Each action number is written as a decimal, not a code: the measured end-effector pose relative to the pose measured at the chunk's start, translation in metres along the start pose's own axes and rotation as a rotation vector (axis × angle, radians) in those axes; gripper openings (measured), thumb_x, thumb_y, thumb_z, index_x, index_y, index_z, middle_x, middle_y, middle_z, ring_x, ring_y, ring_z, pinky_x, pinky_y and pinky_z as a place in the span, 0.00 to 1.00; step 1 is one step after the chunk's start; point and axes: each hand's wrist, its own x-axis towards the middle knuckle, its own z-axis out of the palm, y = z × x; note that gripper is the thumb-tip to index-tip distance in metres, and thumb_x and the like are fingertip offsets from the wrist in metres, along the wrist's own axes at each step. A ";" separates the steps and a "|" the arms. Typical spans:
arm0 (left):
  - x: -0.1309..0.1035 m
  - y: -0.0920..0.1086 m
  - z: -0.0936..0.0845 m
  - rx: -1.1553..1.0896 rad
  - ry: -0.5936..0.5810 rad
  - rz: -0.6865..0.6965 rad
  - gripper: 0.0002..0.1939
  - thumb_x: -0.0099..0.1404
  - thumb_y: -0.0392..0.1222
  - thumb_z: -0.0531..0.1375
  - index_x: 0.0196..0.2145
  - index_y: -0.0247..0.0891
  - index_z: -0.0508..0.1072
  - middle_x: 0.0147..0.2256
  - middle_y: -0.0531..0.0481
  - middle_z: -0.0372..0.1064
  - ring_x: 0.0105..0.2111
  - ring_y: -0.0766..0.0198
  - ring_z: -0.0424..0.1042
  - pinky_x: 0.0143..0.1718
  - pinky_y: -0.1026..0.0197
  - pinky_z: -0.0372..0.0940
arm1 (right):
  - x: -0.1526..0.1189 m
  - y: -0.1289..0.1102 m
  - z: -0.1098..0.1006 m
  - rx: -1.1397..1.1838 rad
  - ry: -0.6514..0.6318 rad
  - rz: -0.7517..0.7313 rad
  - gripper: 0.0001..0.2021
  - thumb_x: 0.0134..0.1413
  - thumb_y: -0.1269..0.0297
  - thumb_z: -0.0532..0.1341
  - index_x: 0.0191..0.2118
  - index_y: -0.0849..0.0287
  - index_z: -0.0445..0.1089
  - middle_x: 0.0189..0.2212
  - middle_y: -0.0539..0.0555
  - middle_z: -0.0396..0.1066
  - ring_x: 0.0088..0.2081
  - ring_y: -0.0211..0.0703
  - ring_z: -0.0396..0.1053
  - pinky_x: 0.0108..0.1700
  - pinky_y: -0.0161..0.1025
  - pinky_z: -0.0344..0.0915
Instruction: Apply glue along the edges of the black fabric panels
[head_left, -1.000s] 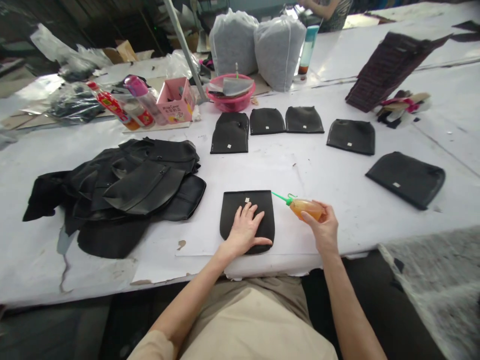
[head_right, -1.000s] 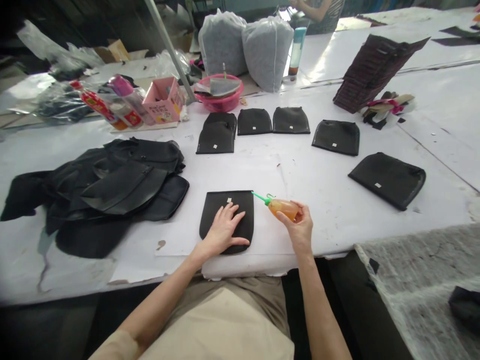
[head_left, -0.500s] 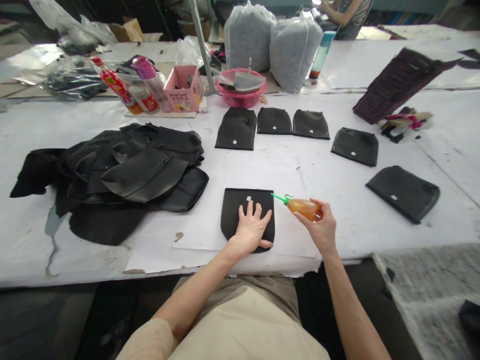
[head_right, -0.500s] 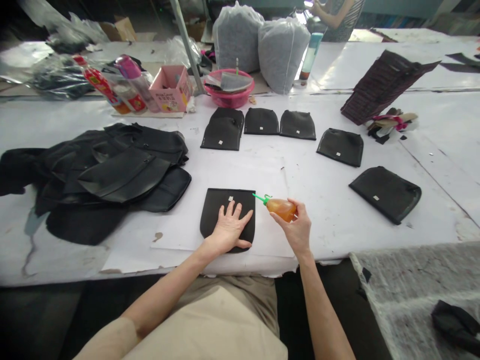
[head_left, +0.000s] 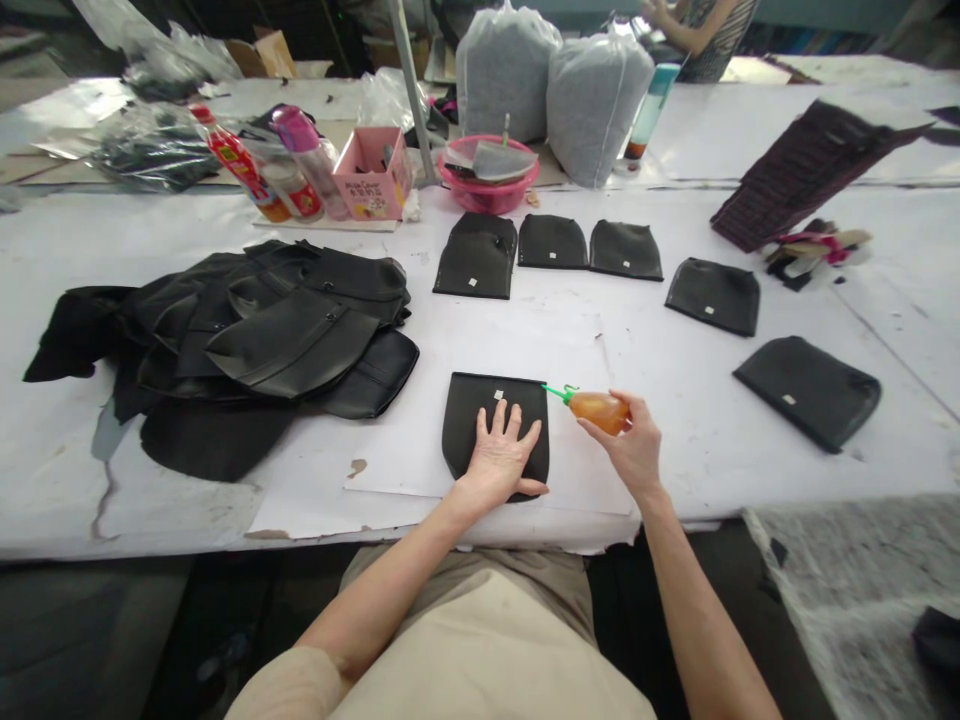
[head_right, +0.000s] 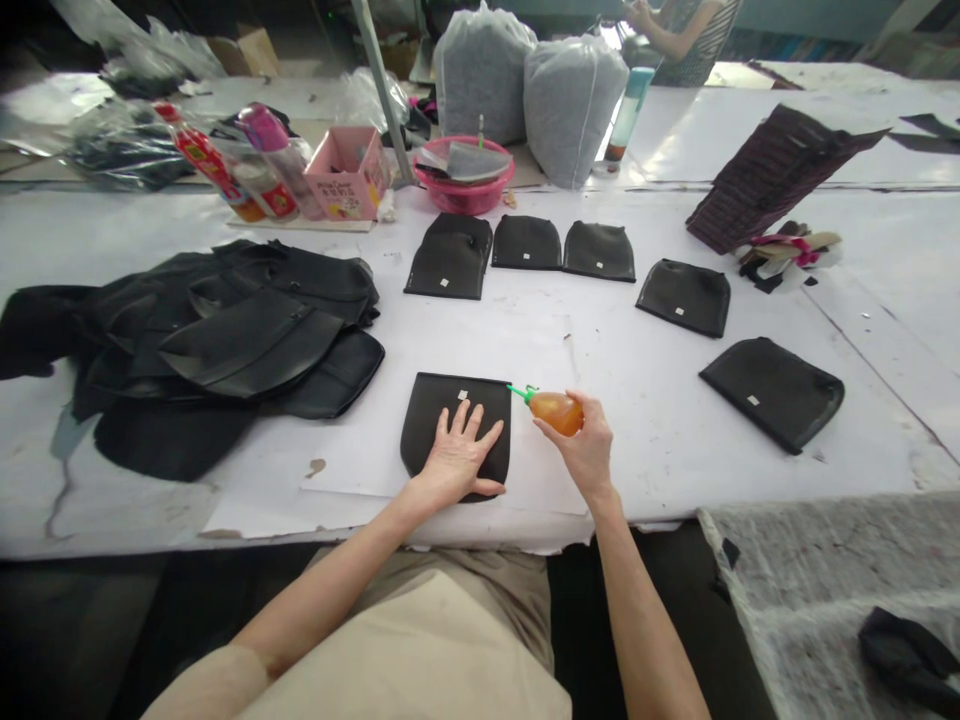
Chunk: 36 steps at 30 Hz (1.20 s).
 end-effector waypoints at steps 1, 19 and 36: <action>-0.001 0.000 0.001 0.002 0.008 0.003 0.55 0.45 0.70 0.68 0.65 0.40 0.62 0.66 0.26 0.51 0.67 0.28 0.46 0.62 0.24 0.42 | 0.001 -0.001 -0.001 -0.015 -0.009 -0.021 0.31 0.44 0.44 0.71 0.51 0.54 0.69 0.45 0.56 0.72 0.44 0.52 0.71 0.47 0.51 0.70; -0.002 0.000 0.000 0.048 -0.019 -0.005 0.55 0.48 0.73 0.65 0.66 0.39 0.61 0.67 0.27 0.50 0.68 0.30 0.44 0.63 0.26 0.41 | 0.014 -0.021 -0.014 -0.121 -0.090 -0.155 0.29 0.46 0.41 0.69 0.49 0.55 0.69 0.43 0.57 0.73 0.44 0.54 0.72 0.48 0.51 0.69; -0.002 0.000 -0.001 0.056 -0.016 0.006 0.54 0.49 0.72 0.65 0.65 0.37 0.62 0.67 0.26 0.50 0.68 0.30 0.46 0.63 0.26 0.43 | 0.002 -0.023 -0.019 -0.152 -0.090 -0.135 0.29 0.46 0.42 0.70 0.50 0.55 0.69 0.44 0.56 0.74 0.43 0.52 0.72 0.46 0.49 0.69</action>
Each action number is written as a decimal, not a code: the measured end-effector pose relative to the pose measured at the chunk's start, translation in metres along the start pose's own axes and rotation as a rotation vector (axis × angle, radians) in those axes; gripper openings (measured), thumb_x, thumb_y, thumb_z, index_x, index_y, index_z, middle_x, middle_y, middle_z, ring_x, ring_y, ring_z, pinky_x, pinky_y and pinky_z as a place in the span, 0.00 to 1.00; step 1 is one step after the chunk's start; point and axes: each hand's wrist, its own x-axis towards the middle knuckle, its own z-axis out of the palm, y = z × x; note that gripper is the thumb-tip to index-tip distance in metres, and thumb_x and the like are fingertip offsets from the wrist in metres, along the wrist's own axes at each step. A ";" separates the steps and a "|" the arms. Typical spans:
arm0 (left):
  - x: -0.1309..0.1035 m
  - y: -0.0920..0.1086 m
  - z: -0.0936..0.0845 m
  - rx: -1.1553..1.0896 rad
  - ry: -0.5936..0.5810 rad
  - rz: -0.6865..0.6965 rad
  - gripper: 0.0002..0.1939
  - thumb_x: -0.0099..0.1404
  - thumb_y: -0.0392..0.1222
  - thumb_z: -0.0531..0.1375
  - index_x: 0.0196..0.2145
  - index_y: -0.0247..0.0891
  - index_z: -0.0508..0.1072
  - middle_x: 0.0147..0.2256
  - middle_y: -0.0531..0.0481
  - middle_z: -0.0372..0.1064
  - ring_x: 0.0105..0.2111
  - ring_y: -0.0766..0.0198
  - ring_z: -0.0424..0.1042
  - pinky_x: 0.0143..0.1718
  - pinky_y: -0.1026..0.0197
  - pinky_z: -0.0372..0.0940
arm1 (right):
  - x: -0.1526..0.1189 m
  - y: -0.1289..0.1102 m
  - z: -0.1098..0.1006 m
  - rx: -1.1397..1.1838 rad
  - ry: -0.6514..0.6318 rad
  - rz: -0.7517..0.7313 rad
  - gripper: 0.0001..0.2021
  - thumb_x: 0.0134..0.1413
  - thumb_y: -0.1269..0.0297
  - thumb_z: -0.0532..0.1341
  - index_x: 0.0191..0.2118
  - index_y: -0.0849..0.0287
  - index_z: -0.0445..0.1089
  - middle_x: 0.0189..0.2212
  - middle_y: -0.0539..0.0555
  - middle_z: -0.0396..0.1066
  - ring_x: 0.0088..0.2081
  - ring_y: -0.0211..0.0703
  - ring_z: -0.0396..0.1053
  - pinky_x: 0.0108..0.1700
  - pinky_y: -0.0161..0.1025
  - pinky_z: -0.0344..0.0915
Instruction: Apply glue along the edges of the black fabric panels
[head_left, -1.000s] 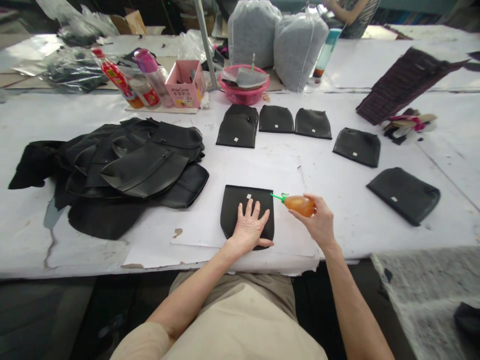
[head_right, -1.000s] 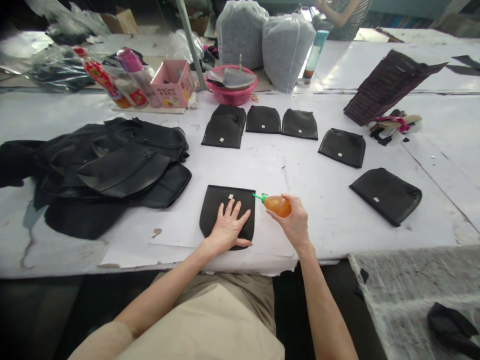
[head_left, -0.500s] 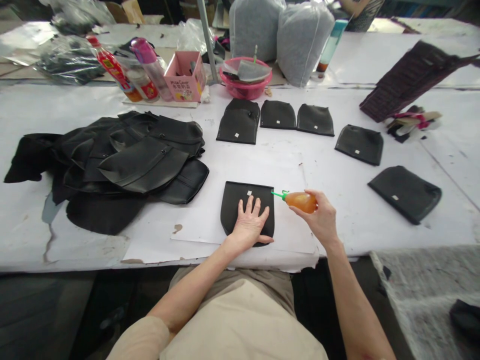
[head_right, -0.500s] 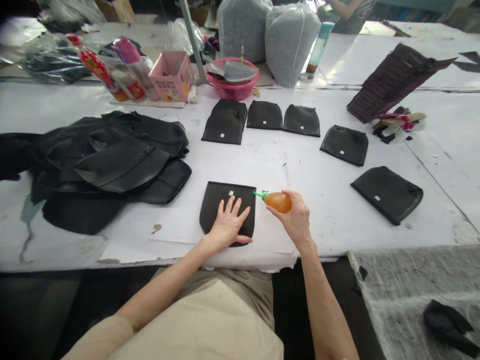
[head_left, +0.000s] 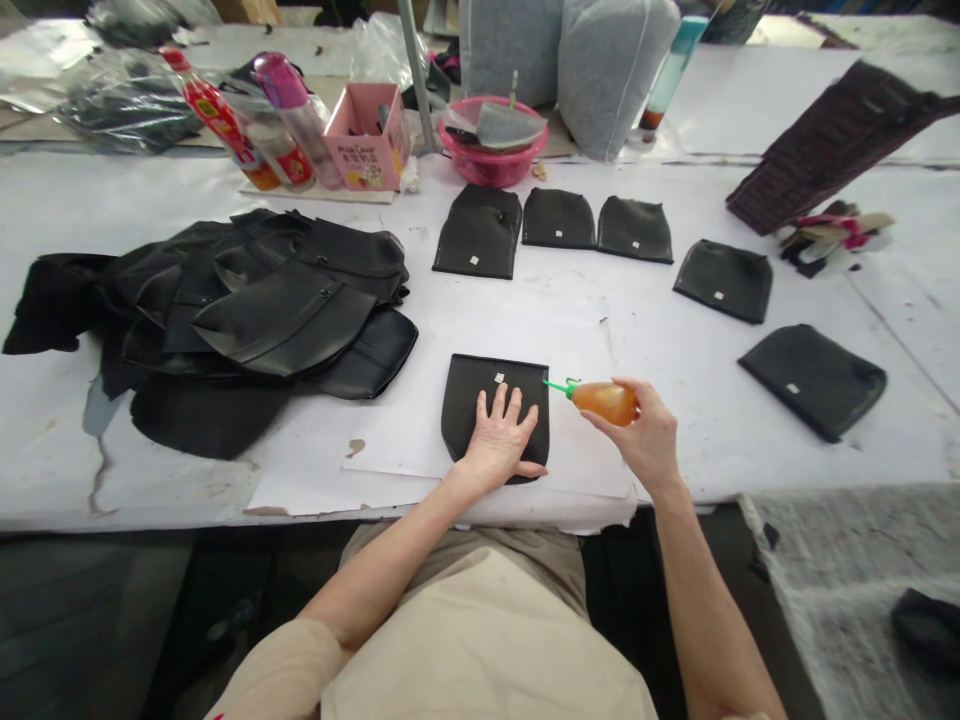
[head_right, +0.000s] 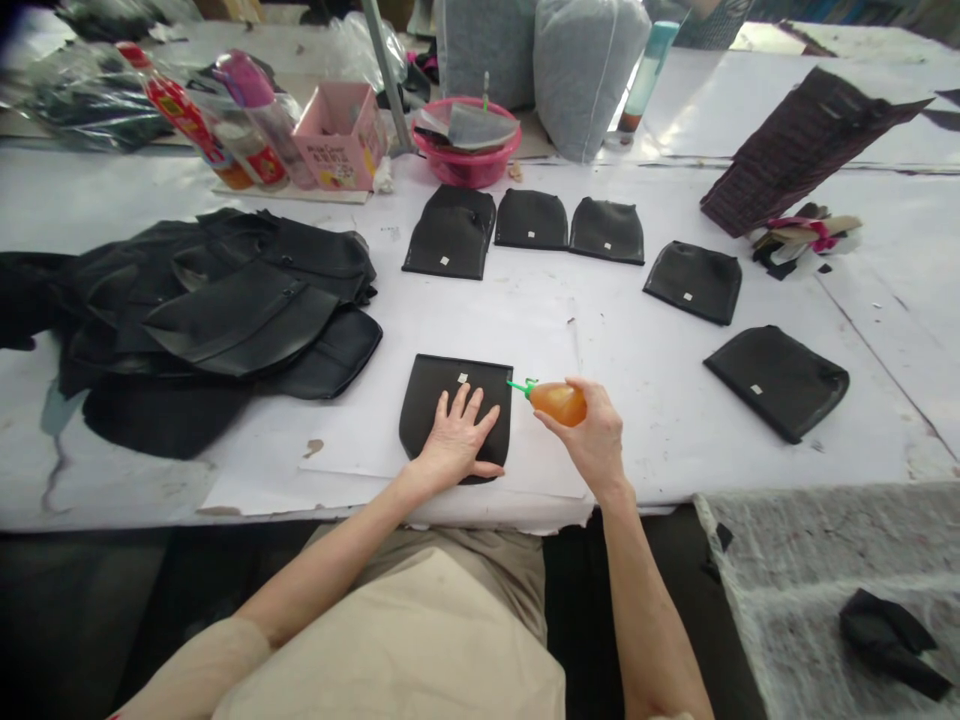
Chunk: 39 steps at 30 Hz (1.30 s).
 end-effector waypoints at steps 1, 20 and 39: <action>0.000 0.000 0.000 0.000 0.001 0.001 0.54 0.50 0.72 0.65 0.65 0.37 0.62 0.67 0.26 0.50 0.68 0.30 0.46 0.63 0.26 0.43 | -0.001 0.000 -0.001 -0.001 0.000 0.002 0.29 0.47 0.42 0.70 0.50 0.55 0.69 0.44 0.56 0.74 0.43 0.52 0.72 0.45 0.48 0.69; -0.001 0.000 -0.001 -0.009 -0.001 -0.012 0.52 0.50 0.71 0.65 0.64 0.37 0.63 0.67 0.27 0.51 0.68 0.31 0.46 0.64 0.27 0.42 | -0.030 -0.009 -0.011 -0.020 -0.013 0.067 0.30 0.45 0.44 0.71 0.51 0.55 0.69 0.45 0.57 0.74 0.43 0.52 0.73 0.44 0.50 0.72; -0.003 0.000 -0.004 -0.027 -0.019 -0.016 0.50 0.53 0.70 0.64 0.64 0.36 0.62 0.68 0.28 0.49 0.69 0.32 0.44 0.65 0.28 0.40 | -0.064 -0.022 -0.025 -0.006 -0.059 0.135 0.30 0.46 0.45 0.71 0.52 0.53 0.68 0.46 0.56 0.73 0.45 0.52 0.73 0.46 0.50 0.73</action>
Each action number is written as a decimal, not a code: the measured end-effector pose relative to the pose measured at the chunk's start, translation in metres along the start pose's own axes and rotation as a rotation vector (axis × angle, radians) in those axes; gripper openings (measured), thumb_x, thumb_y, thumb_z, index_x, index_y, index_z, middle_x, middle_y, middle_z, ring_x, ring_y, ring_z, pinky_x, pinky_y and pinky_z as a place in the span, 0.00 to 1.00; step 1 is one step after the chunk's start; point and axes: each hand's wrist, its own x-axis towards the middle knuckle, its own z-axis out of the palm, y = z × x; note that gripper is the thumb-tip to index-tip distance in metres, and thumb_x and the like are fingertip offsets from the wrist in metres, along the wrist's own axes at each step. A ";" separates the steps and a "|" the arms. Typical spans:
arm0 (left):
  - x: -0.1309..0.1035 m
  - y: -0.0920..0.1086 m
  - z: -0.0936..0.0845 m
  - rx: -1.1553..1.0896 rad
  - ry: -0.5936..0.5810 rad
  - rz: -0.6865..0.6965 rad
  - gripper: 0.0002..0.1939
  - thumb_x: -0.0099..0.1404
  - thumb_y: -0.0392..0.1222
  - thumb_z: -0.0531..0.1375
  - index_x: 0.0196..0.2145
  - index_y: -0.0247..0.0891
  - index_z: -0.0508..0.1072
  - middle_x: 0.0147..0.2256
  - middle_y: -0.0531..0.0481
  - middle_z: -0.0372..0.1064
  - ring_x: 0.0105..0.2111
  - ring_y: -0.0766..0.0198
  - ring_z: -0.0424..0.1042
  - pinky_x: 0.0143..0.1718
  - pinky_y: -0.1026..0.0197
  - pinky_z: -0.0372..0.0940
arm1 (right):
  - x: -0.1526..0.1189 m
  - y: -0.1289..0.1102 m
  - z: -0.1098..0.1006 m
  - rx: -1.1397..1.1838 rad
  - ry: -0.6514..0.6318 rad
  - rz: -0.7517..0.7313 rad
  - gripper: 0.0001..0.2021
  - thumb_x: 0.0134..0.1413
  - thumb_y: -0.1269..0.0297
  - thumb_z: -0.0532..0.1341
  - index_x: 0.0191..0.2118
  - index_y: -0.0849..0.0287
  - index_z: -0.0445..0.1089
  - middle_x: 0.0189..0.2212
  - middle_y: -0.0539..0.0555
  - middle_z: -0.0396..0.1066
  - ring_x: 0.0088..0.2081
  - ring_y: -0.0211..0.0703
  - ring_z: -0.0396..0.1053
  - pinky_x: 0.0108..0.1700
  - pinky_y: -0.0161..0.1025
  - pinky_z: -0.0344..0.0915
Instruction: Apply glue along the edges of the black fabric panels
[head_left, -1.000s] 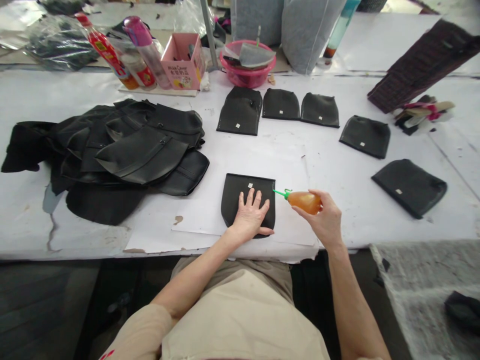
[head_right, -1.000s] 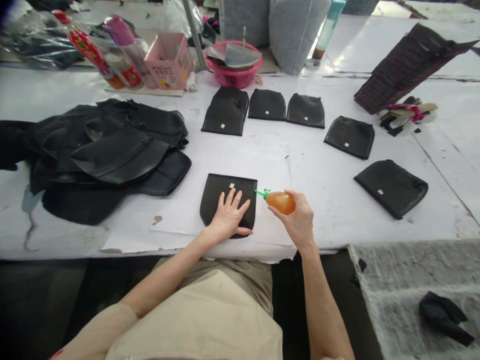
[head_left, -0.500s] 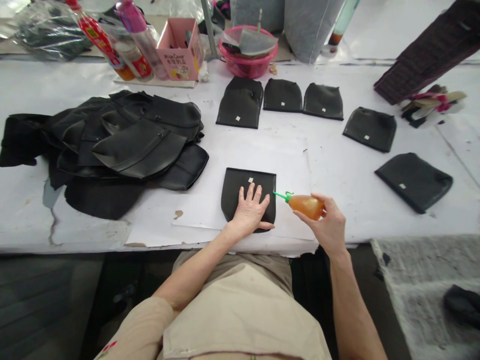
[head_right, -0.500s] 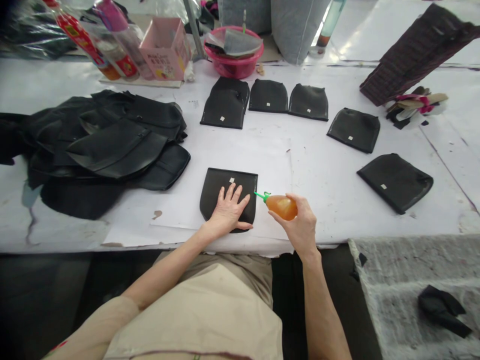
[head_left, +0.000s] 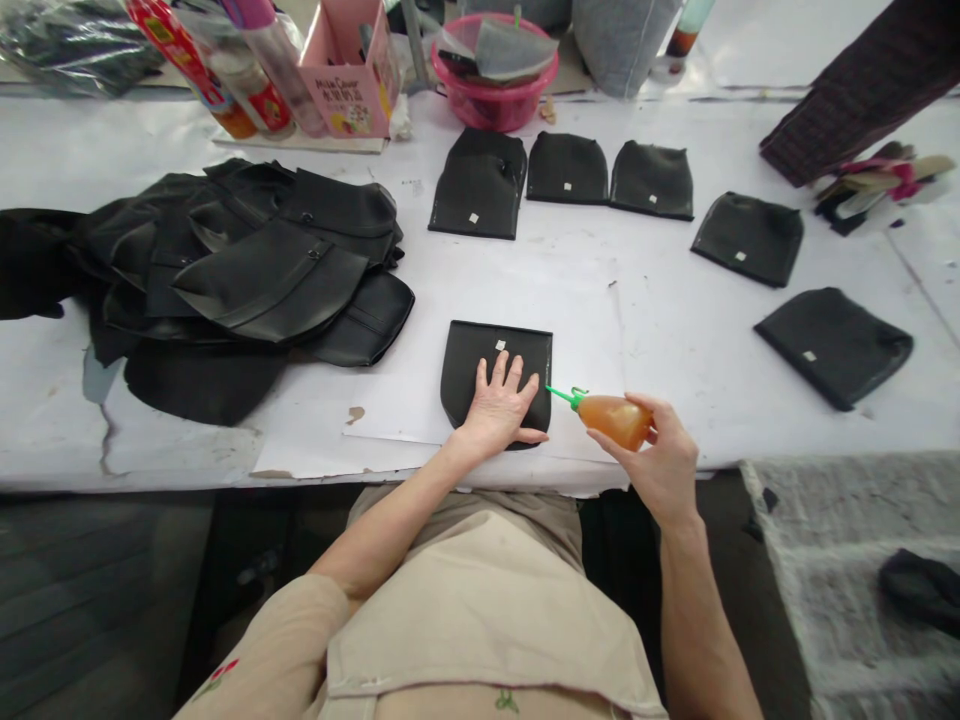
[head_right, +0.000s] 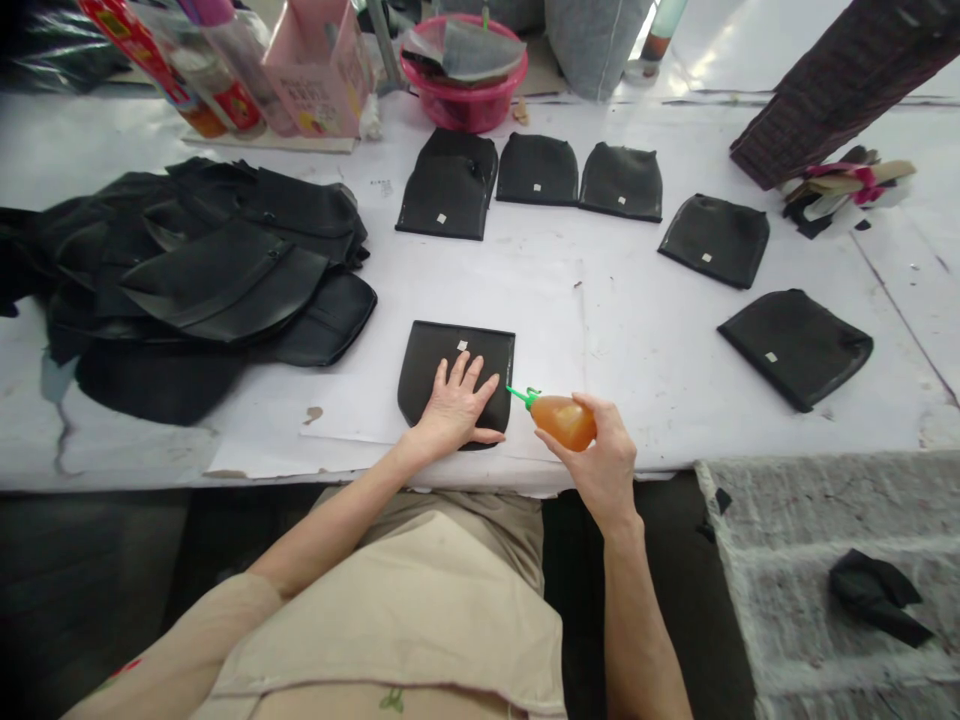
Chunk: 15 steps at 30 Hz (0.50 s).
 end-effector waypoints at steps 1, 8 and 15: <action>0.000 0.000 0.000 0.003 0.000 0.000 0.50 0.53 0.70 0.64 0.64 0.36 0.62 0.68 0.28 0.49 0.69 0.32 0.44 0.65 0.28 0.40 | -0.002 0.000 -0.001 0.002 -0.001 0.002 0.30 0.46 0.46 0.71 0.52 0.53 0.68 0.46 0.56 0.73 0.45 0.52 0.73 0.46 0.50 0.73; 0.001 0.000 0.001 -0.009 -0.008 0.004 0.51 0.53 0.70 0.64 0.65 0.34 0.62 0.68 0.26 0.48 0.68 0.31 0.43 0.65 0.28 0.39 | -0.017 -0.003 -0.005 0.008 -0.003 0.012 0.30 0.46 0.47 0.72 0.53 0.54 0.68 0.47 0.56 0.73 0.46 0.53 0.73 0.46 0.50 0.73; 0.001 -0.015 -0.006 -0.094 -0.120 0.087 0.59 0.45 0.69 0.70 0.67 0.36 0.58 0.69 0.27 0.44 0.70 0.33 0.39 0.66 0.29 0.37 | -0.023 0.000 -0.004 0.033 -0.003 0.060 0.30 0.45 0.47 0.72 0.52 0.53 0.68 0.47 0.56 0.73 0.45 0.52 0.73 0.45 0.50 0.74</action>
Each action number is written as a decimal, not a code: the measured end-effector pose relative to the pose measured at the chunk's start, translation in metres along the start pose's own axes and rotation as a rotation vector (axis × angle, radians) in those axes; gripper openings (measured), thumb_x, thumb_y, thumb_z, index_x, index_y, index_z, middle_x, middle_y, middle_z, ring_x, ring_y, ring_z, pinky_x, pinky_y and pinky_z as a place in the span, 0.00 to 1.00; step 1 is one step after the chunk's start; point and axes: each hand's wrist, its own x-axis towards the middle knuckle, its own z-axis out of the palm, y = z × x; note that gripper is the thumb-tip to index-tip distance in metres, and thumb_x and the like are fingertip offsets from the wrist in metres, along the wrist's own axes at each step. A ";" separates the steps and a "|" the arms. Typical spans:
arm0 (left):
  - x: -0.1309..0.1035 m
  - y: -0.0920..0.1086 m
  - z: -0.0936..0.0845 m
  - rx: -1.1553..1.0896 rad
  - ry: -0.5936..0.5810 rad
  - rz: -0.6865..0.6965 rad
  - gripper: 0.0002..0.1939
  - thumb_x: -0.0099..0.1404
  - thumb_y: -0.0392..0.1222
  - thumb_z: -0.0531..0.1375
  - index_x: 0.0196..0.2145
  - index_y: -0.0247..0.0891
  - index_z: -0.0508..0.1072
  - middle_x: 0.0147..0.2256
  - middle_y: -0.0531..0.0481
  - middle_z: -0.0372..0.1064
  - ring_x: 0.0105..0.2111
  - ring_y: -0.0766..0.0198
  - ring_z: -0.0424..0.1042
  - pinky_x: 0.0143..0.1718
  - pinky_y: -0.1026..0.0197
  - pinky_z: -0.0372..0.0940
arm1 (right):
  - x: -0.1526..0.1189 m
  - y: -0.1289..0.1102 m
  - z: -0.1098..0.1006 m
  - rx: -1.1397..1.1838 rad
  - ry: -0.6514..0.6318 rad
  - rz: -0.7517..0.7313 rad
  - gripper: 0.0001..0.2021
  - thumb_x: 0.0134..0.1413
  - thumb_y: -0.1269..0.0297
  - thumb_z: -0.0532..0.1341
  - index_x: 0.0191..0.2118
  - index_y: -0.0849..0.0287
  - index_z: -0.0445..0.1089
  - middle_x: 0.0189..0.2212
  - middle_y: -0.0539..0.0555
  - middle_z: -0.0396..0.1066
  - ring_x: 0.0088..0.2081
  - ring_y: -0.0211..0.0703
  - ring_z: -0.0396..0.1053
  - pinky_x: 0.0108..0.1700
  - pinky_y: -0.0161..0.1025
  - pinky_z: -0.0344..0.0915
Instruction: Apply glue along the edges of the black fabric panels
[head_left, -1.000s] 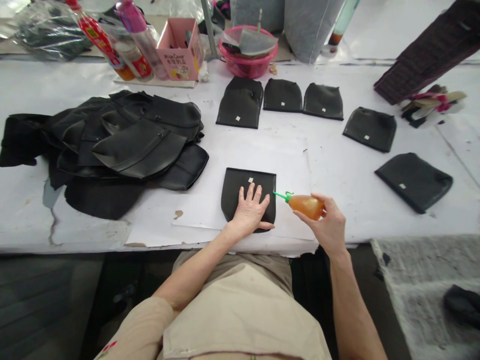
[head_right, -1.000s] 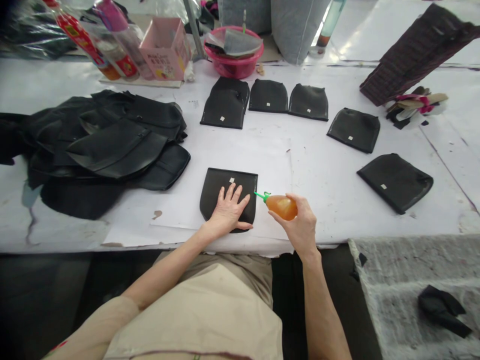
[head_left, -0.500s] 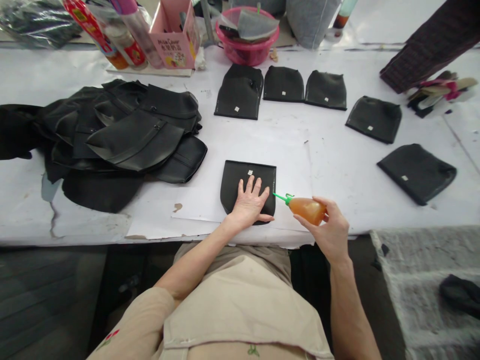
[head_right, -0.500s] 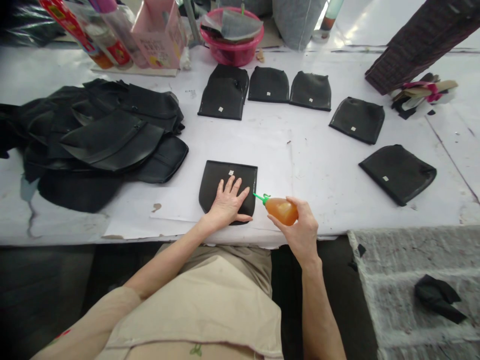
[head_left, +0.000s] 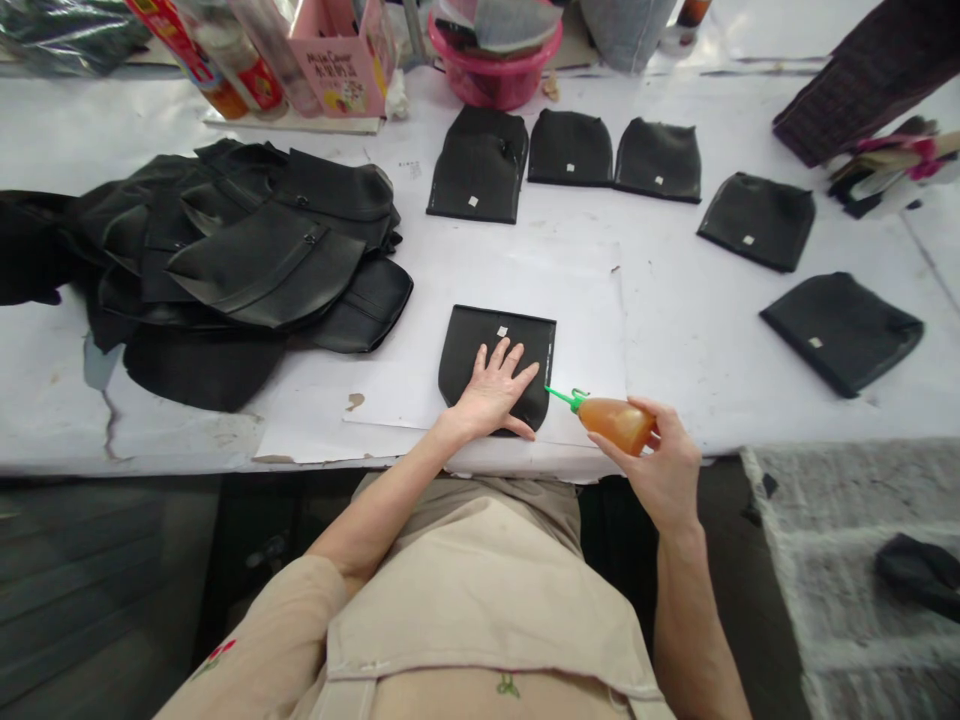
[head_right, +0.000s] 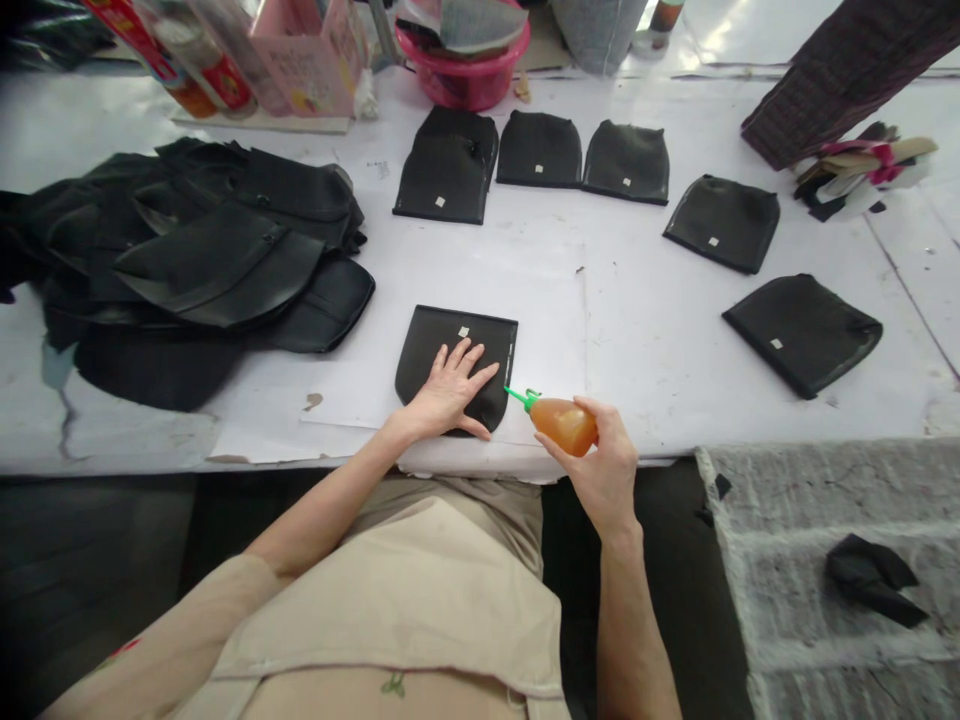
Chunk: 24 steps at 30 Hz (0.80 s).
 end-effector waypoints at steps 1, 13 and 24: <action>-0.001 -0.002 -0.001 -0.005 -0.008 0.011 0.60 0.44 0.68 0.71 0.67 0.36 0.58 0.69 0.28 0.44 0.70 0.33 0.38 0.66 0.29 0.37 | -0.001 0.000 0.000 0.004 0.002 0.002 0.30 0.45 0.47 0.72 0.52 0.54 0.69 0.47 0.56 0.73 0.44 0.52 0.73 0.44 0.50 0.74; -0.002 -0.002 0.000 0.022 0.009 0.011 0.59 0.45 0.66 0.71 0.67 0.36 0.58 0.69 0.28 0.44 0.70 0.33 0.39 0.66 0.29 0.36 | -0.020 -0.003 -0.004 0.011 0.019 0.015 0.30 0.45 0.49 0.73 0.52 0.54 0.69 0.48 0.57 0.74 0.46 0.54 0.74 0.46 0.50 0.74; -0.002 -0.002 0.000 0.018 0.001 0.009 0.59 0.45 0.65 0.72 0.67 0.36 0.57 0.69 0.28 0.44 0.70 0.33 0.39 0.65 0.29 0.36 | -0.034 -0.003 -0.005 0.011 0.028 0.039 0.30 0.44 0.48 0.73 0.52 0.54 0.69 0.48 0.57 0.74 0.45 0.54 0.74 0.46 0.51 0.74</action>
